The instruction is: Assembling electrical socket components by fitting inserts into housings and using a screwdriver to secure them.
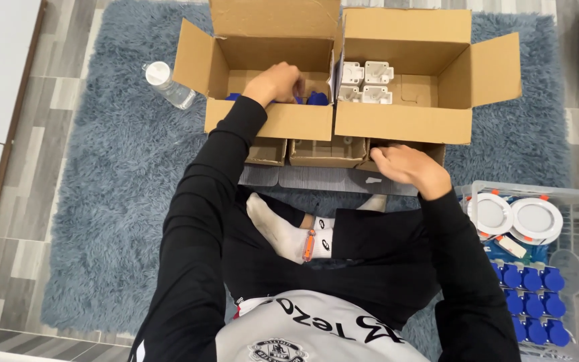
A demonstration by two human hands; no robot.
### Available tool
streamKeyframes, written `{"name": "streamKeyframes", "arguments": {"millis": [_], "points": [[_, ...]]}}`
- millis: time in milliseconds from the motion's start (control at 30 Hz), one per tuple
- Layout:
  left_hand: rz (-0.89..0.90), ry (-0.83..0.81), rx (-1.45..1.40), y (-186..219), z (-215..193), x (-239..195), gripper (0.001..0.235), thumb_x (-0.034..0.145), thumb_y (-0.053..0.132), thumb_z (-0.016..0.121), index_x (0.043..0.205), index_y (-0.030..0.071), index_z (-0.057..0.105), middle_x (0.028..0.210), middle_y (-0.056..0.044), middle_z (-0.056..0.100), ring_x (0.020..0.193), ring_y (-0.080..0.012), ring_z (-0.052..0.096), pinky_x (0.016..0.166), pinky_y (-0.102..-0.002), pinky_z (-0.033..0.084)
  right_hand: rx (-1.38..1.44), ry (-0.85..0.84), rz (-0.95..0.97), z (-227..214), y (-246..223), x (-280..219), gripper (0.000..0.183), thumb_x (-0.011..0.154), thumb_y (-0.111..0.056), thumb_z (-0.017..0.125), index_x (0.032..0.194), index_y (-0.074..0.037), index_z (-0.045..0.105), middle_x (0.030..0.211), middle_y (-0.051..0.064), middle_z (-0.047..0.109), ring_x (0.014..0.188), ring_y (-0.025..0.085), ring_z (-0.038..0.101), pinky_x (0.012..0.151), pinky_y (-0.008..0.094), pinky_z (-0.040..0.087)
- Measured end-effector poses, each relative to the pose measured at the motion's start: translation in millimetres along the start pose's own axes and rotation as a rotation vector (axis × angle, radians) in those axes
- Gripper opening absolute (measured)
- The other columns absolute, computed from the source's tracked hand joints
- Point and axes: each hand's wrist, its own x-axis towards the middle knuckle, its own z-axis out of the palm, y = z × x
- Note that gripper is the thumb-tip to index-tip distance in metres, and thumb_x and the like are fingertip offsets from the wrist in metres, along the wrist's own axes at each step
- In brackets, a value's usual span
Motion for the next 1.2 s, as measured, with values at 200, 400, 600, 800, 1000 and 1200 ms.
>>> {"name": "streamKeyframes", "arguments": {"millis": [200,400,600,800,1000,1200], "points": [[0.157,0.437,-0.044,16.4,-29.1,-47.1,0.050,0.074,0.006,0.094,0.122,0.004,0.080,0.111,-0.009,0.062,0.104,-0.0329,0.069,0.097,-0.044,0.058,0.034,-0.029,0.124,-0.3,-5.6,11.0,0.079,0.108,-0.052,0.027,0.106,0.010,0.075,0.123,0.027,0.077,0.105,0.051,0.069,0.100,0.051,0.053],[0.401,0.777,-0.245,89.6,-78.0,-151.1,0.025,0.089,0.004,0.087,0.111,0.000,0.078,0.103,-0.008,0.054,0.087,-0.0203,0.063,0.076,-0.029,0.058,0.061,0.066,0.068,11.8,11.3,30.2,0.074,0.109,-0.046,0.031,0.099,0.013,0.074,0.113,0.031,0.078,0.100,0.055,0.069,0.100,0.053,0.053],[0.419,0.711,-0.456,135.5,-33.6,-219.6,0.027,0.085,-0.004,0.086,0.109,0.006,0.079,0.144,-0.012,0.057,0.096,-0.0188,0.064,0.089,-0.031,0.058,0.195,0.244,-0.056,-10.2,-5.6,-5.9,0.057,0.114,-0.037,0.057,0.087,0.010,0.075,0.063,0.018,0.064,0.057,0.031,0.054,0.064,0.040,0.050],[0.469,0.618,-0.502,162.8,27.3,-233.8,0.022,0.081,-0.002,0.080,0.091,0.006,0.063,0.146,-0.011,0.067,0.139,-0.0306,0.064,0.123,-0.046,0.050,0.133,0.711,-0.429,0.9,11.0,-40.4,0.010,0.095,-0.004,0.084,0.105,0.000,0.085,0.110,0.009,0.072,0.079,0.023,0.064,0.072,0.034,0.050],[0.372,0.504,-0.721,164.6,104.6,-229.9,0.019,0.088,-0.005,0.078,0.099,0.003,0.065,0.146,-0.011,0.058,0.107,-0.0233,0.069,0.083,-0.029,0.056,0.289,0.951,-0.391,21.0,19.2,-84.8,0.019,0.094,0.018,0.084,0.110,0.006,0.083,0.120,0.016,0.072,0.104,0.028,0.068,0.091,0.037,0.052],[0.325,0.714,-0.442,154.0,148.5,-206.7,0.014,0.088,0.010,0.088,0.097,0.007,0.079,0.134,-0.010,0.063,0.119,-0.0300,0.066,0.099,-0.037,0.058,0.593,0.997,-0.372,57.9,25.9,-98.9,0.037,0.097,0.025,0.084,0.131,0.013,0.073,0.123,0.022,0.067,0.102,0.028,0.064,0.094,0.035,0.053]]}}
